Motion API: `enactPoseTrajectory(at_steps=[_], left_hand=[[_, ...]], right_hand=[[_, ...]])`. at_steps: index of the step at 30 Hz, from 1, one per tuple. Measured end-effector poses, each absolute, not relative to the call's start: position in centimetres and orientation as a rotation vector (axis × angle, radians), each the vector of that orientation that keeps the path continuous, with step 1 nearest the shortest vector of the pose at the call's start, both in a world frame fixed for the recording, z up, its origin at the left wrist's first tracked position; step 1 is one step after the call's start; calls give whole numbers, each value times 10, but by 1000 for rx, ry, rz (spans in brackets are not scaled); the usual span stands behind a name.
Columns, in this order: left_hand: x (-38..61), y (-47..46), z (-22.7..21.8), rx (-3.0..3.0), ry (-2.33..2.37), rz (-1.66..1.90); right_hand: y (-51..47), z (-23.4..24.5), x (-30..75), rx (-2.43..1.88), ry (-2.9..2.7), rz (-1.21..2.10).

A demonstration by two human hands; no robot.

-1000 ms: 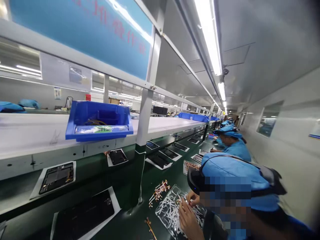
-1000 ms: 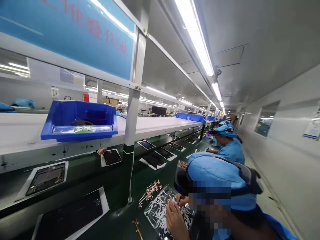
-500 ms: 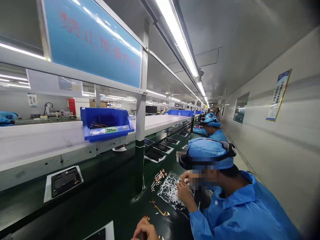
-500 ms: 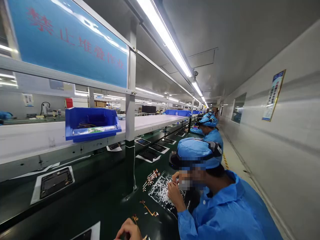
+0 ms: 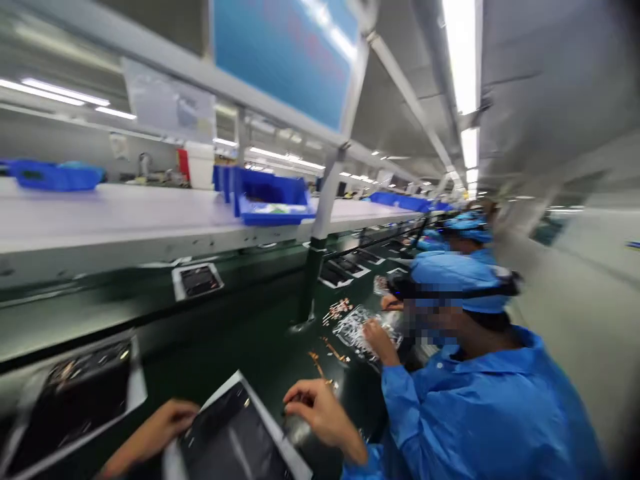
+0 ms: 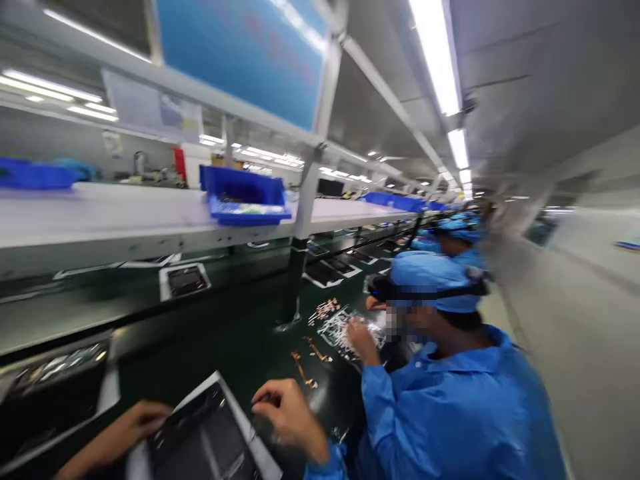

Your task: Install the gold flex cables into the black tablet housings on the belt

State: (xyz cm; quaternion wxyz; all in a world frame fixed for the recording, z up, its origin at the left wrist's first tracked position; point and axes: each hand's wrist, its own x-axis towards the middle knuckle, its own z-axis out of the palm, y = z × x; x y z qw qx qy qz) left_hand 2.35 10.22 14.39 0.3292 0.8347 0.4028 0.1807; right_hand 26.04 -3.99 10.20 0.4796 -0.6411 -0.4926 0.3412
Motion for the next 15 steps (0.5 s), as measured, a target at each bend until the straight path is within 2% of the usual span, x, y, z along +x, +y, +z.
enactPoseTrajectory(at_steps=[4, 7, 10, 15], left_hand=[[15, 155, 97, 2124, 943, 312], [8, 173, 67, 2040, 1015, 425], [8, 152, 62, 1974, 1065, 585], [19, 71, 63, 1641, 690, 642]], right_hand=[[-43, 120, 264, -1613, -1474, 868], [-33, 128, 267, -1622, -1616, 916], [-14, 132, 261, -1584, -1704, 965], [47, 124, 240, -1435, -1853, 1079]])
